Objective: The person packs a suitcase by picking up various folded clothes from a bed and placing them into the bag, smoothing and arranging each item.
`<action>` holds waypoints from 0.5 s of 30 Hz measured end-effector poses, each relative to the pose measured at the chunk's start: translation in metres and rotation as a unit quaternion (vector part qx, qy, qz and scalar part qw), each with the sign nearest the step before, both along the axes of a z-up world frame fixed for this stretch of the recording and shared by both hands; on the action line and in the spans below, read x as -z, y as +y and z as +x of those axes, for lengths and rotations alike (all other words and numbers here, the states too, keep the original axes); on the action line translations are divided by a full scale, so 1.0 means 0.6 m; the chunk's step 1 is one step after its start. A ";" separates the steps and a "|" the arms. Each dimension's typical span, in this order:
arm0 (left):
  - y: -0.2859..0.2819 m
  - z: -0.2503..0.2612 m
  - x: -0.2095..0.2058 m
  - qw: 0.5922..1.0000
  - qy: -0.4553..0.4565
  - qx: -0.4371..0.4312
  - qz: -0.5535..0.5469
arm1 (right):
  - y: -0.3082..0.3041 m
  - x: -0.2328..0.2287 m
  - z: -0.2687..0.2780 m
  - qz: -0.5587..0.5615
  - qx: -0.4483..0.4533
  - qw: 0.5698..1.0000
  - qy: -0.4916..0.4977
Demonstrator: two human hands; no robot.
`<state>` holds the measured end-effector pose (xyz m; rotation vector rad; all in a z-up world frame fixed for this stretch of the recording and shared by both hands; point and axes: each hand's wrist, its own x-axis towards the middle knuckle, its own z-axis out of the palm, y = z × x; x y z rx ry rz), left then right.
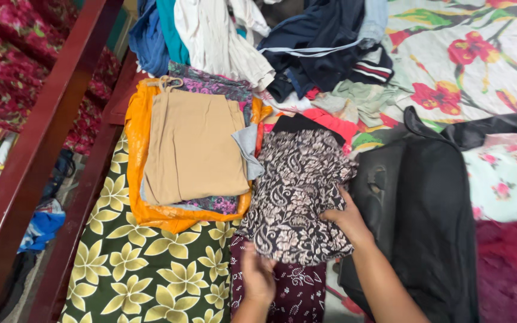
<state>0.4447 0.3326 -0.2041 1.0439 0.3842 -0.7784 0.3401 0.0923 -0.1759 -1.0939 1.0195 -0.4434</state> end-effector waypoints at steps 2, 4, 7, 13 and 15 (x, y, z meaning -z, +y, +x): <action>0.016 0.024 0.008 0.989 0.108 -0.089 -0.041 | 0.028 -0.043 -0.026 0.039 -0.002 0.999 -0.031; 0.027 0.046 0.018 0.975 0.165 -0.102 -0.104 | 0.059 -0.088 -0.055 0.075 -0.013 0.996 -0.051; 0.011 0.058 0.032 0.991 0.015 0.084 -0.102 | 0.105 -0.151 -0.102 0.104 -0.051 0.991 -0.059; -0.013 -0.036 -0.195 0.942 -0.166 0.291 -0.020 | 0.169 -0.267 -0.195 0.104 -0.087 0.986 -0.097; -0.027 -0.059 -0.309 0.918 -0.218 0.329 -0.037 | 0.170 -0.314 -0.235 0.057 -0.090 0.989 -0.100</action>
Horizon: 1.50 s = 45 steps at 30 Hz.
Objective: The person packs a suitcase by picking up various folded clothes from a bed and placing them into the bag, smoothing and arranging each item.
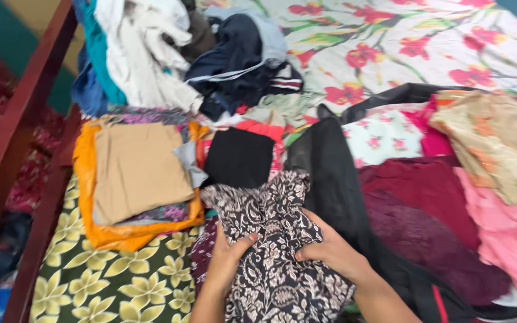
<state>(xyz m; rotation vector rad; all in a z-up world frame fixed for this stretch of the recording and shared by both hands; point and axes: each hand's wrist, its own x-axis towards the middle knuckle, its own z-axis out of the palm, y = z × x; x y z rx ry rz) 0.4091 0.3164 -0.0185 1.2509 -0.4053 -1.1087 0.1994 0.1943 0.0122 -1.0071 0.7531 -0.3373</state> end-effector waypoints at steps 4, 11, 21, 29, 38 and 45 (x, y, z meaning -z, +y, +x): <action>-0.053 -0.060 -0.168 0.987 -0.109 0.077 -0.092 | -0.016 -0.106 -0.097 -0.140 0.046 0.988 0.039; -0.220 -0.220 -0.279 0.938 -0.098 0.099 -0.318 | -0.120 -0.253 -0.297 -0.381 0.161 0.908 0.071; -0.463 -0.309 -0.003 0.979 -0.177 0.009 -0.101 | -0.363 -0.006 -0.427 -0.313 0.198 0.910 0.187; -0.472 -0.345 -0.020 0.819 -0.524 0.110 0.205 | -0.380 0.046 -0.404 -0.500 0.168 0.807 0.265; -0.470 -0.337 -0.045 0.790 -0.603 0.012 0.113 | -0.313 -0.156 -0.321 -0.748 0.169 0.598 0.235; -0.469 -0.309 -0.062 0.742 -0.663 0.094 0.025 | -0.429 -0.041 -0.118 -0.378 0.033 0.876 0.297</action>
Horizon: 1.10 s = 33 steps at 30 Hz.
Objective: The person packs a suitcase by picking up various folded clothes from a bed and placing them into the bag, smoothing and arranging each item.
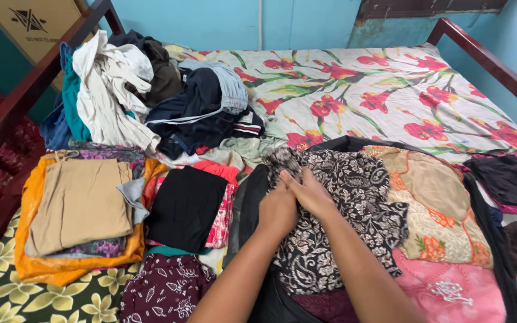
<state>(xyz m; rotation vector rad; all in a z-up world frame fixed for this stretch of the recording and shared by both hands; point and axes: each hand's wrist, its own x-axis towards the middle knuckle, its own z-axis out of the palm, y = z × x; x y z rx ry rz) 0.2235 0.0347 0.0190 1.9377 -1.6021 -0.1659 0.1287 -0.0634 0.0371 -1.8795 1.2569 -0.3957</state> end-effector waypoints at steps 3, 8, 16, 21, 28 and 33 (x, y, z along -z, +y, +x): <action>0.013 0.033 0.015 0.993 -0.002 0.111 -0.048 | -0.050 0.057 0.031 0.002 0.049 0.998 0.041; 0.036 0.078 0.012 0.867 0.497 -0.019 -0.033 | -0.088 0.107 -0.010 0.049 0.033 0.984 -0.168; -0.043 0.112 -0.006 0.990 -0.072 -0.068 0.100 | -0.072 0.104 -0.041 0.165 0.137 0.911 -0.351; -0.152 0.132 0.024 0.964 -0.134 -0.048 0.222 | -0.062 0.130 -0.023 -0.107 0.073 0.979 -0.158; -0.139 0.207 -0.002 0.973 -0.051 -0.025 0.224 | -0.051 0.115 0.045 -0.459 -0.254 0.844 0.114; -0.104 0.209 -0.054 0.980 -0.021 -0.061 0.189 | -0.021 0.024 0.082 -0.291 -0.363 0.854 0.232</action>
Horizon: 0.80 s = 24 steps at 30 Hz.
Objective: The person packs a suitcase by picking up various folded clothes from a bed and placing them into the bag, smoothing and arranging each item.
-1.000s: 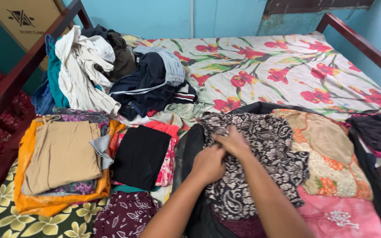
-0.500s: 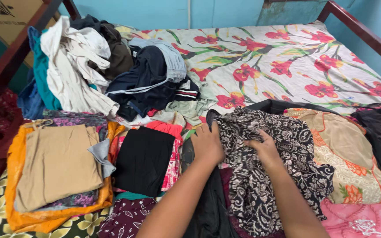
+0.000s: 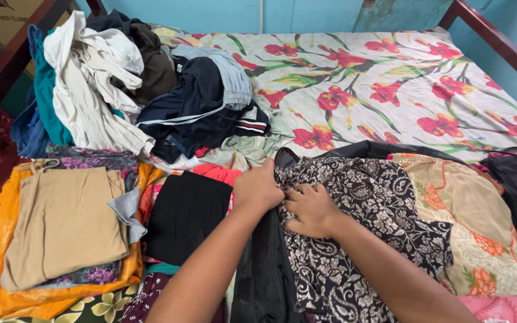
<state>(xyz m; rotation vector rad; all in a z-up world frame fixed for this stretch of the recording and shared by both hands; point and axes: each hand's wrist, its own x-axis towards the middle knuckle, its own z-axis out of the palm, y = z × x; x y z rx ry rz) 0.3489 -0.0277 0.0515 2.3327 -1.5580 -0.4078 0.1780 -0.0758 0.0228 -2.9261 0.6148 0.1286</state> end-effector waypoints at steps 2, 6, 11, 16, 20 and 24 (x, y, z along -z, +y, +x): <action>-0.005 -0.006 0.002 1.000 0.014 -0.003 -0.011 | 0.006 -0.025 0.024 0.011 0.030 0.986 0.163; -0.016 -0.004 0.021 0.998 0.029 -0.005 -0.051 | -0.021 0.012 0.070 0.020 0.074 0.992 0.105; -0.014 0.004 0.039 0.991 0.057 0.000 -0.123 | -0.071 0.143 0.120 0.030 0.088 0.975 0.202; 0.002 0.003 0.052 0.970 0.092 0.000 -0.226 | -0.110 0.328 0.146 0.261 0.137 0.944 -0.149; 0.003 0.007 0.058 0.970 0.129 -0.033 -0.204 | -0.122 0.313 0.130 0.046 0.074 0.993 0.080; 0.001 0.010 0.058 0.969 0.185 -0.089 -0.139 | -0.087 0.167 0.073 0.085 0.070 0.993 -0.048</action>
